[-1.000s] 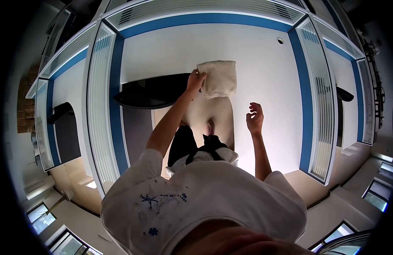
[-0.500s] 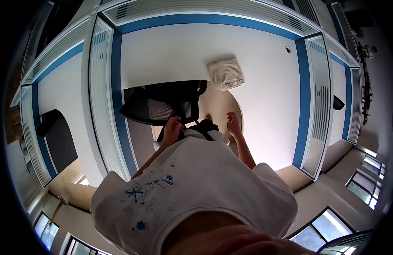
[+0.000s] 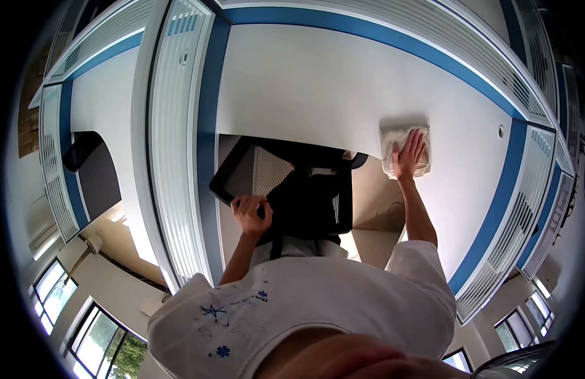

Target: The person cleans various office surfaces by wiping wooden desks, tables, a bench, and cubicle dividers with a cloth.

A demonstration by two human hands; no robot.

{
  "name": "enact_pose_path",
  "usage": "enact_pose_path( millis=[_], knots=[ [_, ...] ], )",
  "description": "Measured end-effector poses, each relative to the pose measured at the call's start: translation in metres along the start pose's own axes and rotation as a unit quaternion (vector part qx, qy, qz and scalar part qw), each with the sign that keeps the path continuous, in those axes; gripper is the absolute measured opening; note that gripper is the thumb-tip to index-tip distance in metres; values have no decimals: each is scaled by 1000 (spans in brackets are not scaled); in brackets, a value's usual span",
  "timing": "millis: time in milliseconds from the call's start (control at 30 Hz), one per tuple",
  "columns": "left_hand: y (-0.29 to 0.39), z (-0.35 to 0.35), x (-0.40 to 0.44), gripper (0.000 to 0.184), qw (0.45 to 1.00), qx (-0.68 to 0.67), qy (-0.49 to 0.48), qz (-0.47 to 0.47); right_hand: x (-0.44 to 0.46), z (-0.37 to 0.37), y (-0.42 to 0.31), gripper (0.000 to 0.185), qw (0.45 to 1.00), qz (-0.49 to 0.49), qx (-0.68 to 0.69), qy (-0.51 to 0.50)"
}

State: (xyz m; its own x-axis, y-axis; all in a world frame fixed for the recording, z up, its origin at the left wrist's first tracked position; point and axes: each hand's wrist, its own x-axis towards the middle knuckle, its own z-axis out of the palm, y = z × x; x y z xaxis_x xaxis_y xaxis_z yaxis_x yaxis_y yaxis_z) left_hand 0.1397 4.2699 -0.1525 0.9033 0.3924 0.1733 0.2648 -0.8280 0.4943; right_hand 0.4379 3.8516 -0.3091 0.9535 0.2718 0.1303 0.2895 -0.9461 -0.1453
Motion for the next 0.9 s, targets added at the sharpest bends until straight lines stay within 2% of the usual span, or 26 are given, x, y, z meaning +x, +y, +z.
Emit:
enact_pose_path(
  millis=[33,100,167,200,267,333,400,467,567,600,667,733,800,867,900],
  knots=[
    [-6,5,3,6,1000,-6,2,8,0,1,-16,89,998,-40,31,-22],
    [-5,-3,-10,9,999,-20,-28,-1,4,11,-73,79,993,-94,58,-50],
    [1,-8,1,10,998,-39,-57,-14,24,8,-152,69,973,-182,98,-98],
    [10,-13,6,10,995,-38,-82,-37,37,5,-197,68,963,-217,73,-141],
    [20,-19,20,10,989,-34,-122,-77,55,28,-278,67,929,-322,109,-144],
    [19,-13,28,16,981,-47,-153,-111,77,42,-359,67,889,-419,150,-107],
    [17,0,34,20,968,-89,-178,-153,93,56,-426,66,868,-471,130,-89],
    [10,16,44,23,948,-156,-198,-194,104,66,-473,65,865,-475,139,-85],
    [6,40,68,27,897,-236,-214,-308,108,66,-490,65,872,-463,143,-61],
    [-4,59,72,30,838,-311,-207,-399,108,65,-484,65,872,-467,137,-53],
    [-43,114,75,35,674,-447,-178,-560,107,68,-479,65,879,-445,166,-43],
    [-77,147,82,41,543,-515,-95,-657,105,69,-476,65,887,-428,165,-41],
    [-83,147,128,48,590,-457,-40,-665,111,70,-451,64,896,-414,153,-41],
    [-117,179,149,57,575,-530,136,-608,122,67,-402,62,914,-395,87,-27],
    [-121,181,162,60,550,-521,164,-632,127,66,-373,60,927,-357,105,-46]
  ],
)
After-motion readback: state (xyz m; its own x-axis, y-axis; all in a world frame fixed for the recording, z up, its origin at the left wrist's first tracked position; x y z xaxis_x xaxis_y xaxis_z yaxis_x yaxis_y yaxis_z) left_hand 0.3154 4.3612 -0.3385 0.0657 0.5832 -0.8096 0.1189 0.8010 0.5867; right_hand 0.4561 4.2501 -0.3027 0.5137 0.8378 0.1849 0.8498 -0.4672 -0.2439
